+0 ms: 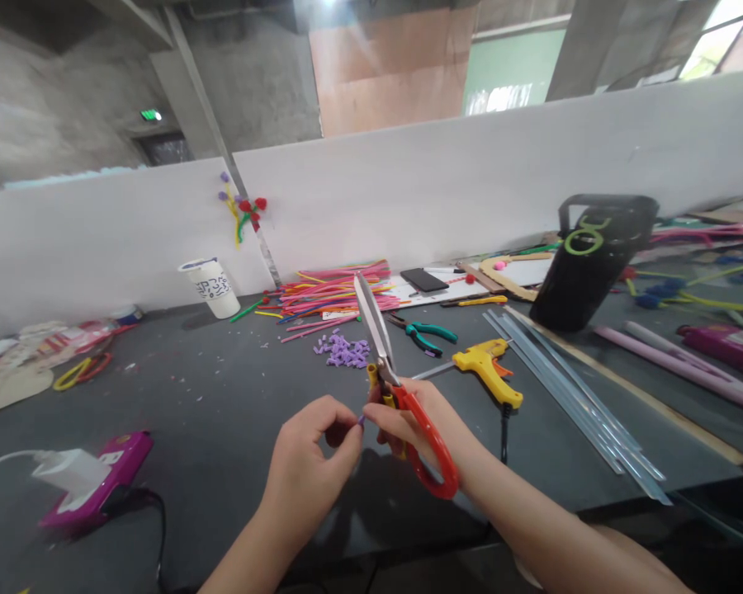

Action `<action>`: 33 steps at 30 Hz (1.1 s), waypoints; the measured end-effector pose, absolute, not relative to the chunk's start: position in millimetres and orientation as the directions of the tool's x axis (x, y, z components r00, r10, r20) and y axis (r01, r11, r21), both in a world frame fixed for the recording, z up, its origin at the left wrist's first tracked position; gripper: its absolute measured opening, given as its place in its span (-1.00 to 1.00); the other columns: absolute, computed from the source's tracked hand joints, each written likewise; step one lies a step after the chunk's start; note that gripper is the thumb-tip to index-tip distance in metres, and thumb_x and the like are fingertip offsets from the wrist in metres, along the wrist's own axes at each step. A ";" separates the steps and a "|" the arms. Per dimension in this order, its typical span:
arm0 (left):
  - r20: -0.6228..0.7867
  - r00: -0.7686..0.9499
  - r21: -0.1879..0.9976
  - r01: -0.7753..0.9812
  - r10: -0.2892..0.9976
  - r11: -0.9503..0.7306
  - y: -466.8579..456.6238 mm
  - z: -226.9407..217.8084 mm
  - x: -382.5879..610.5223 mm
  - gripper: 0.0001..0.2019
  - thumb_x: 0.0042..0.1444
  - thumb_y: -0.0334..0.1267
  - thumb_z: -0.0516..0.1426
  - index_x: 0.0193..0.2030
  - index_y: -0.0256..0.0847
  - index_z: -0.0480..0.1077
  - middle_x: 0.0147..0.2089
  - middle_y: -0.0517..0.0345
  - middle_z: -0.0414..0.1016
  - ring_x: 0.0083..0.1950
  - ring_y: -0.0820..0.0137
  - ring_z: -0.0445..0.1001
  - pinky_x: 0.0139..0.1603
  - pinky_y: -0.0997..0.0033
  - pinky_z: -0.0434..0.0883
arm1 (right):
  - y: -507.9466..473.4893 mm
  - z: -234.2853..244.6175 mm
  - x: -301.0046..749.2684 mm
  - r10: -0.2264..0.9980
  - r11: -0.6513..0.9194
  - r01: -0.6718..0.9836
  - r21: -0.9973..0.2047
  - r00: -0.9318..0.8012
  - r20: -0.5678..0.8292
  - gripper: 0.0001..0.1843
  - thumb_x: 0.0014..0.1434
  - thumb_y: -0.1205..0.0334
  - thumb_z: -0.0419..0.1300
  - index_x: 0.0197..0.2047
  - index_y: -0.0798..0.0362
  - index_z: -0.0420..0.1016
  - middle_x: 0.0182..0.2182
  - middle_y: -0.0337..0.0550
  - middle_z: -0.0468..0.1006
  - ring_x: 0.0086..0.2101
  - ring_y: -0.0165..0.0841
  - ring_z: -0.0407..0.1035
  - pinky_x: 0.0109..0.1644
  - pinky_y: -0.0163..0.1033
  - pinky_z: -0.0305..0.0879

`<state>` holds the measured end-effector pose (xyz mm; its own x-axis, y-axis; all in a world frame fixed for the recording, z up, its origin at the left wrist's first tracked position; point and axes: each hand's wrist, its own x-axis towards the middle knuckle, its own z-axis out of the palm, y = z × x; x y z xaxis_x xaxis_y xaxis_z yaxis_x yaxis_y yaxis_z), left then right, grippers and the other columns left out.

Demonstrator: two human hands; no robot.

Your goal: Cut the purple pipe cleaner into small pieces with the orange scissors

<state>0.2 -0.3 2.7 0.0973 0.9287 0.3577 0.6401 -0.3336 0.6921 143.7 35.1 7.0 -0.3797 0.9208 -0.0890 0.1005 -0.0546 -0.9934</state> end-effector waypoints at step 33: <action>-0.158 0.208 0.987 0.062 0.965 0.148 3.7 10.7 -1.5 -0.95 -0.15 -0.36 0.16 -0.51 -0.29 0.44 -0.61 0.20 0.38 -0.58 0.51 0.30 -0.48 0.50 0.25 | 36.6 3.9 148.1 0.833 0.121 0.175 -0.977 -0.553 0.005 -0.95 -0.04 0.28 0.05 -0.47 0.07 0.23 -0.66 -0.39 0.22 -0.66 -0.56 0.13 -0.60 -0.45 0.10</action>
